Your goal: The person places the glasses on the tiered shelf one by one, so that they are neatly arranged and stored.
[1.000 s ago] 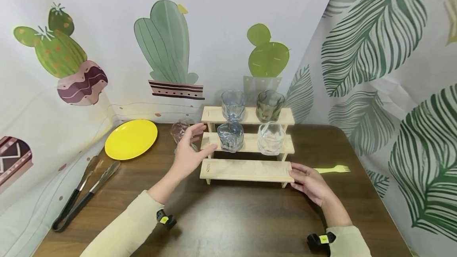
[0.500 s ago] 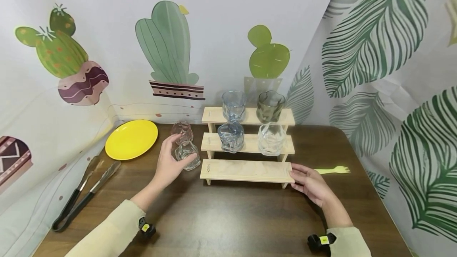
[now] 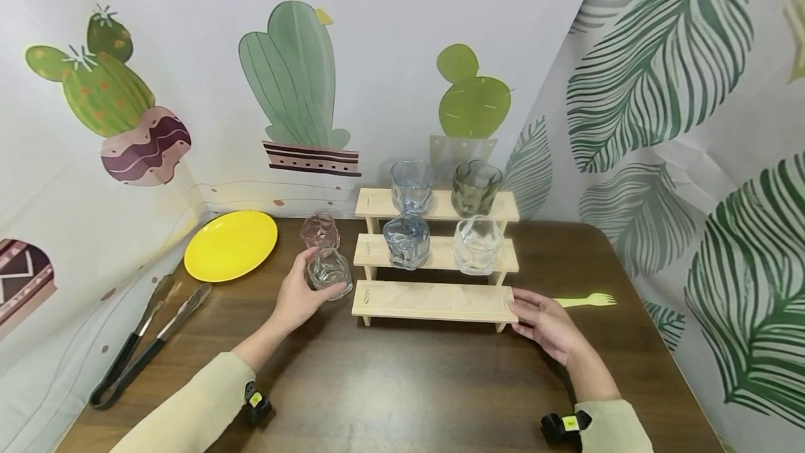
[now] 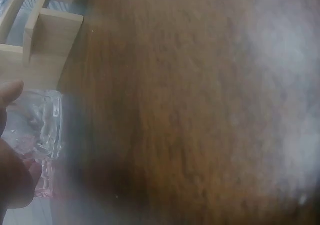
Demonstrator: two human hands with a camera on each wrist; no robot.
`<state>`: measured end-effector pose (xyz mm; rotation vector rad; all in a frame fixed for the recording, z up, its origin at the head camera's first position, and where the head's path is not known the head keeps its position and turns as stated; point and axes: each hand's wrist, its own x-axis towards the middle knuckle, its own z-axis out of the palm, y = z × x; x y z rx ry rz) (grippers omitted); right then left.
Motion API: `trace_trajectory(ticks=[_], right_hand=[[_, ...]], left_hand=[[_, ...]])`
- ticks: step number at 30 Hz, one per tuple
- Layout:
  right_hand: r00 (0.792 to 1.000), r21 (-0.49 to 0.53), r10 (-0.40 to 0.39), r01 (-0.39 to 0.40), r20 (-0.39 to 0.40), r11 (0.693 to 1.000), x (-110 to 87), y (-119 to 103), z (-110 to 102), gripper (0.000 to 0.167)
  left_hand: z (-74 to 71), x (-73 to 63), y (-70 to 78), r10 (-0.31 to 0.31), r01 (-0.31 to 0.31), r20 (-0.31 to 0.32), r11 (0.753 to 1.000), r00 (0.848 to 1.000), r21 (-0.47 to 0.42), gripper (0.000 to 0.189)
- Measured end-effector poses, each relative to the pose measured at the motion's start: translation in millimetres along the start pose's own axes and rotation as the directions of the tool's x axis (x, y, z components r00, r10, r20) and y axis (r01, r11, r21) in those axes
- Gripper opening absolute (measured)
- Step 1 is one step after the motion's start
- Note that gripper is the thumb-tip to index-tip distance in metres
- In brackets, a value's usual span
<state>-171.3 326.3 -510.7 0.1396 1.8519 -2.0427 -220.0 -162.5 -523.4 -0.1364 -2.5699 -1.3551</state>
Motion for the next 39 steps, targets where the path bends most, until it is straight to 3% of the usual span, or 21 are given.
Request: trace_trajectory(ticks=[5, 10, 19, 26, 39], right_hand=[[1.0, 0.004, 0.0, 0.0, 0.005, 1.0, 0.1, 1, -1, 0.069], [1.0, 0.005, 0.001, -0.001, 0.004, 1.0, 0.7, 2, 0, 0.07], [1.0, 0.004, -0.002, 0.002, 0.003, 1.0, 1.4, 1, 0, 0.071], [1.0, 0.007, 0.002, -0.002, 0.006, 1.0, 1.4, 1, 0, 0.07], [1.0, 0.001, 0.0, 0.0, -0.001, 1.0, 0.3, 1, -1, 0.07]], left_hand=[[2.3, 1.9, -3.2, -0.043, 0.043, 0.017, 0.999, 0.999, 0.005, 0.098], [4.0, 2.4, -6.9, -0.043, 0.044, 0.014, 0.999, 0.999, -0.011, 0.1], [6.0, 3.1, -9.4, -0.044, 0.044, -0.04, 0.999, 0.998, 0.003, 0.097], [6.4, 1.8, -8.9, -0.08, 0.08, -0.079, 0.997, 0.994, -0.001, 0.097], [-1.3, -3.1, 5.5, -0.047, 0.035, -0.132, 0.995, 0.99, -0.089, 0.092]])
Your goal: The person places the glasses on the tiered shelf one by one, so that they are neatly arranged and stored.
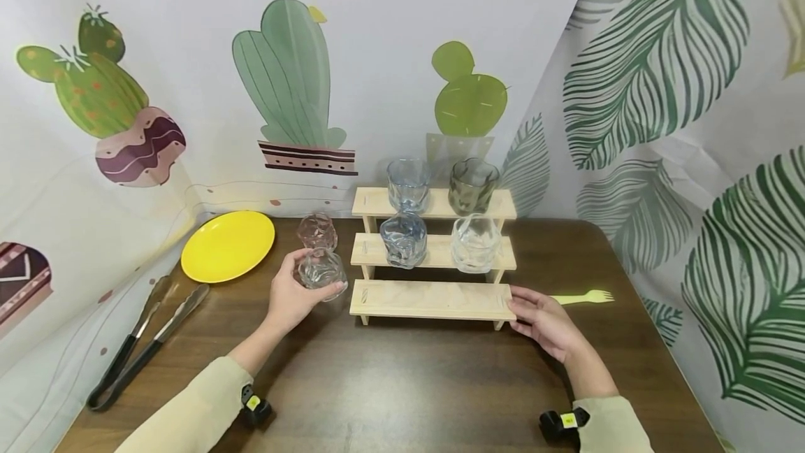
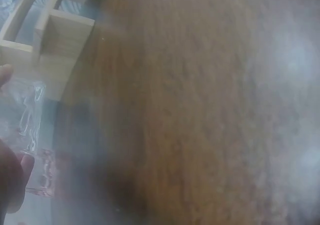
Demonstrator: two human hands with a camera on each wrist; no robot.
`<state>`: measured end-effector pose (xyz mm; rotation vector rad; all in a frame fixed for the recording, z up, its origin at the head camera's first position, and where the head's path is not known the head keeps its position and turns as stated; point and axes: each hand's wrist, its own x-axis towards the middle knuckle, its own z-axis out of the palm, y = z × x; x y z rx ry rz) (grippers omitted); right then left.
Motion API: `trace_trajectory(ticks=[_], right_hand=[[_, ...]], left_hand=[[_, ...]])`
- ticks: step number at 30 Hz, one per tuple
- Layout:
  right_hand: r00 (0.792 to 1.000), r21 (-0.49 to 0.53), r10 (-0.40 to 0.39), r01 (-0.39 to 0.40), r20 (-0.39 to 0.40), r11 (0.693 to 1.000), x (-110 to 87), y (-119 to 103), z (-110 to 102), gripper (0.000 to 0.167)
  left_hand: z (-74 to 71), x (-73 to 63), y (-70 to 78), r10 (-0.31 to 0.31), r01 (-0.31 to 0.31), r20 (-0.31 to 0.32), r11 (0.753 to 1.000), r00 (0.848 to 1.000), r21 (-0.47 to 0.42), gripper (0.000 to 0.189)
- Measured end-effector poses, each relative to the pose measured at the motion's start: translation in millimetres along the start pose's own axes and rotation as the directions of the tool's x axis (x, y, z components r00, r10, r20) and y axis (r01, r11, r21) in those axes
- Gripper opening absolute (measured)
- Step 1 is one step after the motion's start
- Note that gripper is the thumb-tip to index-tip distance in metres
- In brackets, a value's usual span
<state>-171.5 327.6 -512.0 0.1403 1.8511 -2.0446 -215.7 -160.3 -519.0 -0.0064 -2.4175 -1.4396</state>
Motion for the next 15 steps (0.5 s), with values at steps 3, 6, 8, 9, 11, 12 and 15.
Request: trace_trajectory(ticks=[3, 6, 8, 9, 11, 12, 15], right_hand=[[1.0, -0.006, 0.002, -0.002, 0.006, 1.0, -0.1, 0, 0, 0.072], [1.0, -0.009, 0.004, -0.004, 0.006, 1.0, -0.1, 0, 0, 0.072], [1.0, -0.008, 0.006, -0.006, 0.006, 1.0, 0.0, 0, 0, 0.072], [1.0, -0.008, 0.007, -0.007, 0.006, 1.0, 0.0, 0, 0, 0.072], [1.0, -0.006, 0.007, -0.007, 0.004, 1.0, 0.1, 0, 0, 0.072], [1.0, -0.006, 0.006, -0.006, 0.004, 1.0, 0.2, 0, 0, 0.072], [1.0, -0.01, 0.001, -0.001, 0.004, 1.0, 0.4, 1, 0, 0.071]], left_hand=[[-2.1, -2.3, 2.9, 0.016, -0.016, -0.006, 1.0, 1.0, -0.007, 0.092], [-3.9, -5.3, 6.2, 0.052, -0.052, -0.027, 0.998, 0.998, -0.017, 0.092], [-4.9, -8.0, 9.1, 0.072, -0.074, -0.048, 0.997, 0.996, -0.026, 0.092], [-5.4, -9.3, 10.8, 0.081, -0.084, -0.06, 0.996, 0.995, -0.035, 0.091], [-5.9, -11.8, 14.1, 0.096, -0.1, -0.079, 0.994, 0.992, -0.049, 0.091], [-6.2, -13.3, 16.3, 0.099, -0.104, -0.087, 0.993, 0.991, -0.056, 0.091], [-6.6, -17.7, 23.5, 0.118, -0.125, -0.097, 0.99, 0.988, -0.069, 0.091]])
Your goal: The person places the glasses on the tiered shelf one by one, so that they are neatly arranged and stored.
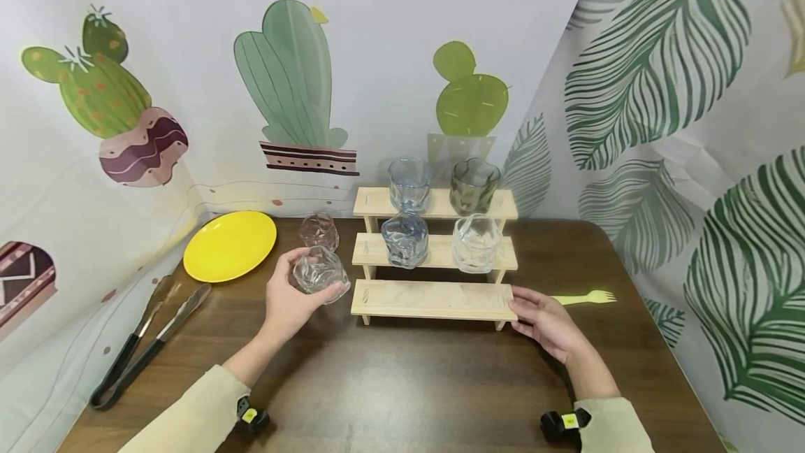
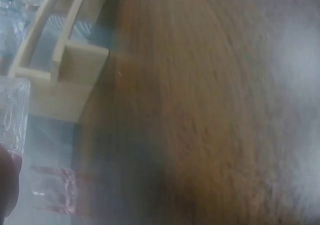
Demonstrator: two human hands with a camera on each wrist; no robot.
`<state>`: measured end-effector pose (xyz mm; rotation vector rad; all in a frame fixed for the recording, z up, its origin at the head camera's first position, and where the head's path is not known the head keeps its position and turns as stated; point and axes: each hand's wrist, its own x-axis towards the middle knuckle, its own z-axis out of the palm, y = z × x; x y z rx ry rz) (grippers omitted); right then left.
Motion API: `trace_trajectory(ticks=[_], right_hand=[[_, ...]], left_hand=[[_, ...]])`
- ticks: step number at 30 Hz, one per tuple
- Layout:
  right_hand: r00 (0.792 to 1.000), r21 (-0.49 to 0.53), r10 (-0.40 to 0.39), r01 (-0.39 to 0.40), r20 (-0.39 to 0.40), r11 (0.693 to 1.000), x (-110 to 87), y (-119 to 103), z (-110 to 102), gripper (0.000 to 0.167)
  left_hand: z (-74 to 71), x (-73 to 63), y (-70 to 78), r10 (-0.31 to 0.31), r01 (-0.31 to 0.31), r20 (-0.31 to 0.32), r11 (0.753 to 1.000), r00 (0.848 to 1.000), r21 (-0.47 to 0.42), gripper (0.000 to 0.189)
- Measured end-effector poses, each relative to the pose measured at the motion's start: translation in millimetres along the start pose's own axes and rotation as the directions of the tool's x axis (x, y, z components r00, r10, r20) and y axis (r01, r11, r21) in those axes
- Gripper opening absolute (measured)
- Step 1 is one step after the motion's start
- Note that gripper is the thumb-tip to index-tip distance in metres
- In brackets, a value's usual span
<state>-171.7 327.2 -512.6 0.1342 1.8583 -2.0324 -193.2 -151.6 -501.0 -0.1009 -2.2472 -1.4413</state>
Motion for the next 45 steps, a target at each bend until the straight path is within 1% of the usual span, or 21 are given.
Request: trace_trajectory(ticks=[2, 6, 14, 17, 20, 24, 28, 32, 36, 39, 41, 45], right_hand=[[1.0, -0.001, -0.001, 0.001, -0.001, 1.0, 0.0, 0, 0, 0.071], [1.0, 0.001, -0.005, 0.005, -0.005, 1.0, 0.0, 0, 0, 0.07], [1.0, 0.009, -0.004, 0.004, -0.002, 1.0, -0.6, 0, 1, 0.07], [1.0, 0.009, -0.006, 0.006, -0.006, 1.0, -0.5, 0, 0, 0.07], [1.0, 0.011, -0.006, 0.006, -0.007, 1.0, -0.4, 0, 0, 0.07], [1.0, 0.017, -0.003, 0.003, -0.003, 1.0, -0.3, 0, 0, 0.071], [1.0, 0.018, -0.005, 0.005, -0.002, 1.0, -0.4, 0, 0, 0.071], [1.0, 0.021, -0.007, 0.007, -0.002, 1.0, -0.6, 1, 0, 0.071], [1.0, 0.027, -0.008, 0.009, -0.002, 1.0, -0.4, 2, -1, 0.07], [1.0, 0.027, -0.01, 0.01, 0.001, 1.0, -0.5, 2, -1, 0.07], [1.0, 0.027, -0.01, 0.01, 0.003, 1.0, -0.7, 2, -1, 0.069], [1.0, 0.034, -0.015, 0.015, 0.006, 0.999, -1.1, 2, -1, 0.067]], left_hand=[[0.5, -2.4, 6.3, 0.018, -0.018, 0.007, 1.0, 1.0, -0.003, 0.091], [3.6, -7.8, 18.4, 0.059, -0.059, 0.044, 0.998, 0.997, -0.01, 0.09], [16.1, -20.2, 36.3, 0.128, -0.125, 0.129, 0.992, 0.983, -0.032, 0.09], [23.1, -25.2, 39.7, 0.155, -0.149, 0.176, 0.988, 0.972, -0.047, 0.091], [31.4, -30.1, 43.0, 0.187, -0.174, 0.231, 0.982, 0.955, -0.077, 0.091], [44.9, -36.1, 47.8, 0.225, -0.199, 0.286, 0.973, 0.931, -0.116, 0.092], [60.5, -39.8, 55.4, 0.254, -0.221, 0.315, 0.966, 0.915, -0.137, 0.093], [77.6, -40.7, 66.2, 0.261, -0.226, 0.36, 0.964, 0.896, -0.136, 0.094], [96.7, -40.2, 76.3, 0.269, -0.228, 0.414, 0.963, 0.87, -0.145, 0.093], [111.6, -40.6, 82.3, 0.277, -0.23, 0.44, 0.96, 0.854, -0.159, 0.094], [121.2, -41.8, 85.7, 0.277, -0.226, 0.45, 0.96, 0.849, -0.165, 0.094], [137.7, -45.3, 91.4, 0.256, -0.196, 0.462, 0.965, 0.849, -0.175, 0.094]])
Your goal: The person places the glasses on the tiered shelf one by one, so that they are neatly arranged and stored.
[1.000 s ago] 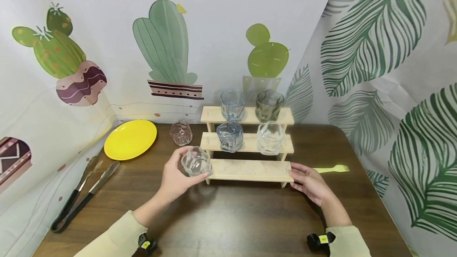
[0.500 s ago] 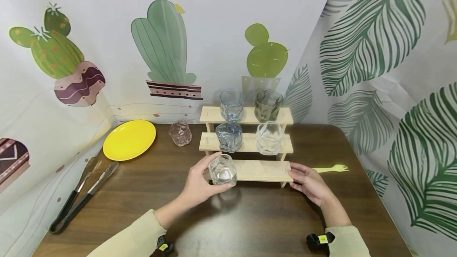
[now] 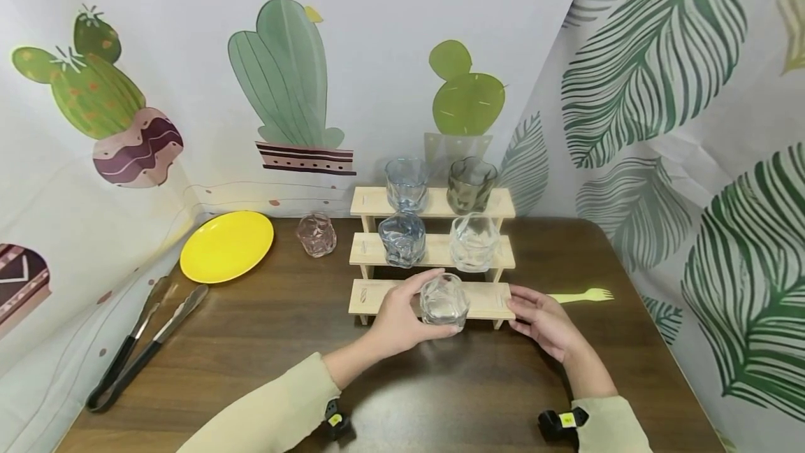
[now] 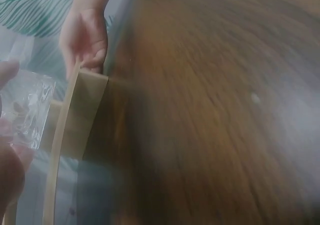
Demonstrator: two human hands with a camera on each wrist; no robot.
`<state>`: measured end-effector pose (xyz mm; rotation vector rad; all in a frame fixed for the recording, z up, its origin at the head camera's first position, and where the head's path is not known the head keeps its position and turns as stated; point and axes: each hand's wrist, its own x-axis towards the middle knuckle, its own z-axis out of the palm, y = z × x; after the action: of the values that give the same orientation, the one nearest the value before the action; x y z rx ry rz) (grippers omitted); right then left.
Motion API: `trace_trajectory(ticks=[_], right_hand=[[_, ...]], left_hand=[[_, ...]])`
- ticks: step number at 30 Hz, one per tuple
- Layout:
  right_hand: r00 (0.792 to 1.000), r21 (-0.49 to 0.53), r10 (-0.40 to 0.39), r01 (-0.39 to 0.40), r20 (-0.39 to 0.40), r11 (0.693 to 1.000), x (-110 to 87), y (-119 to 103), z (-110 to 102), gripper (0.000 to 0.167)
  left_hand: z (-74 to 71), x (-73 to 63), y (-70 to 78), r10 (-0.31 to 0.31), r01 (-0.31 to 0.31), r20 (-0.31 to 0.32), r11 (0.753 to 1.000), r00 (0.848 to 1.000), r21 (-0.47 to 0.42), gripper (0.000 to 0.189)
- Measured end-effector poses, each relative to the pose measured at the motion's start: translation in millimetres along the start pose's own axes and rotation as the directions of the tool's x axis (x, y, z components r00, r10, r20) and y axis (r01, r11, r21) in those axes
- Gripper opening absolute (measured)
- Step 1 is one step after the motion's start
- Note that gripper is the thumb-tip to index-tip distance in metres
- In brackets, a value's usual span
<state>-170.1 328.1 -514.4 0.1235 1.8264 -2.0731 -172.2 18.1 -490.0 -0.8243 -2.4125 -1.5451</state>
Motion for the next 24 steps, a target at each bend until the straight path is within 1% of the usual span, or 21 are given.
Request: trace_trajectory(ticks=[6, 12, 17, 21, 24], right_hand=[[1.0, 0.006, -0.013, 0.013, 0.01, 1.0, -0.1, 1, 0, 0.064], [1.0, 0.004, -0.017, 0.017, 0.016, 1.0, -0.4, 2, 0, 0.062], [1.0, 0.011, -0.018, 0.017, 0.019, 1.0, -0.2, 2, -1, 0.061], [1.0, 0.015, -0.012, 0.011, 0.021, 1.0, -1.0, 1, -1, 0.061], [1.0, 0.018, -0.01, 0.01, 0.023, 1.0, -1.5, 0, 0, 0.06]], left_hand=[[17.9, 5.1, 4.2, -0.052, 0.052, 0.004, 0.998, 0.999, -0.04, 0.092], [29.9, 9.4, 4.8, -0.064, 0.063, -0.005, 0.997, 0.998, -0.042, 0.09], [36.1, 11.8, 3.7, -0.081, 0.081, -0.009, 0.995, 0.997, -0.065, 0.089], [38.9, 13.9, 3.7, -0.086, 0.085, -0.015, 0.992, 0.996, -0.098, 0.089], [40.3, 15.3, 4.1, -0.091, 0.089, -0.018, 0.991, 0.996, -0.101, 0.087]])
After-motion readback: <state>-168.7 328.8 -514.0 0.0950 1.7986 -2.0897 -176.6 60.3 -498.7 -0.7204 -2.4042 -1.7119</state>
